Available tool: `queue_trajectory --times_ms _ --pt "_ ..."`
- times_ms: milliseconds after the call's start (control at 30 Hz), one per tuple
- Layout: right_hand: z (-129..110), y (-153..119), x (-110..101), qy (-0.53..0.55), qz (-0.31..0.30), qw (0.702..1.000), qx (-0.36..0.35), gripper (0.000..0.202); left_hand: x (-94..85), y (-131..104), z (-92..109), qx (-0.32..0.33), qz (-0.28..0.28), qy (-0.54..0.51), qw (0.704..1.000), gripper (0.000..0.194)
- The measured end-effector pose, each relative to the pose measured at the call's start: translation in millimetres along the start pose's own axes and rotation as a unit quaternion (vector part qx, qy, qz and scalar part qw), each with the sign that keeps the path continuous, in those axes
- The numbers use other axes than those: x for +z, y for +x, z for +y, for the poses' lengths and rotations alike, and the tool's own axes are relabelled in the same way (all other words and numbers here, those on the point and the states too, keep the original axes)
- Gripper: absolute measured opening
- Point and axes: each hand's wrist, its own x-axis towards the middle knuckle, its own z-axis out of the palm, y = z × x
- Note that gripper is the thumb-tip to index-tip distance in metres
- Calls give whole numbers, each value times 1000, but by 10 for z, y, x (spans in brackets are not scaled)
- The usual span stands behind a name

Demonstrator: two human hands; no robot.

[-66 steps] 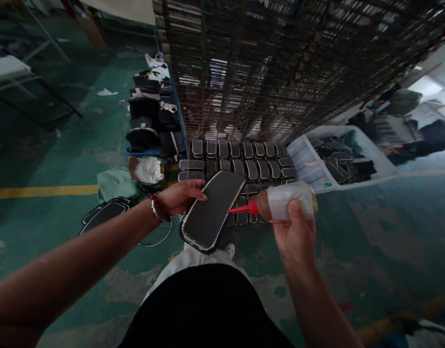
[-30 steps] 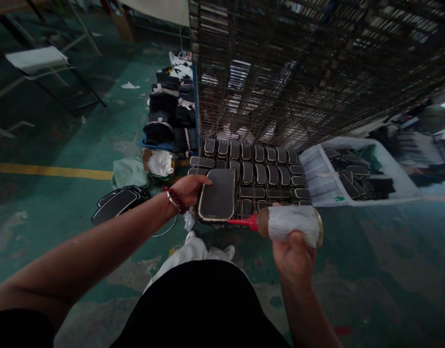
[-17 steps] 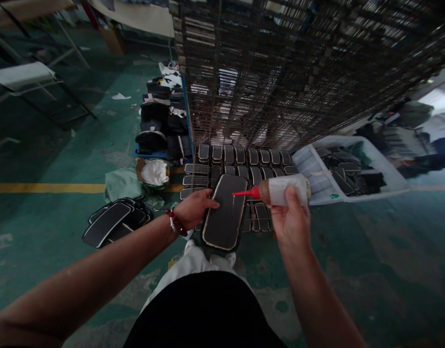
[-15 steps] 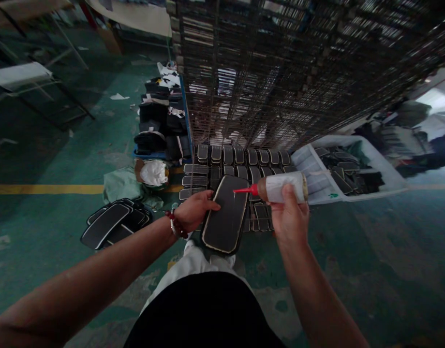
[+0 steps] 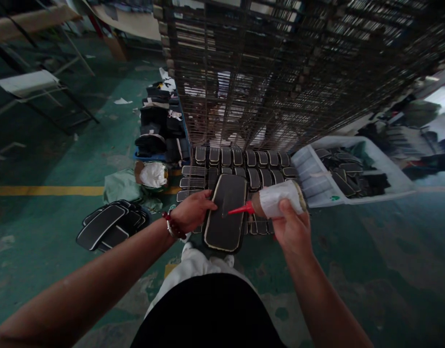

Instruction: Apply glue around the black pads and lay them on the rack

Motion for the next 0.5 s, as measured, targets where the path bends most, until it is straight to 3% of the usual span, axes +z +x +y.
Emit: queue_trajectory --times_ms 100,200,300,400,500 --pt "-90 210 -143 32 9 997 -67 43 131 19 -63 2 -9 -5 1000 48" --pt "-131 308 -312 40 6 996 -81 44 270 57 -144 9 -7 -5 1000 50" --pt "-125 250 -506 36 -12 998 -45 45 373 127 -256 22 13 -4 1000 47" --pt "-94 190 -674 31 -39 998 37 46 447 207 -391 32 39 -12 999 46" --pt "-39 272 -773 29 -24 997 69 47 524 266 -524 22 58 -12 998 46"
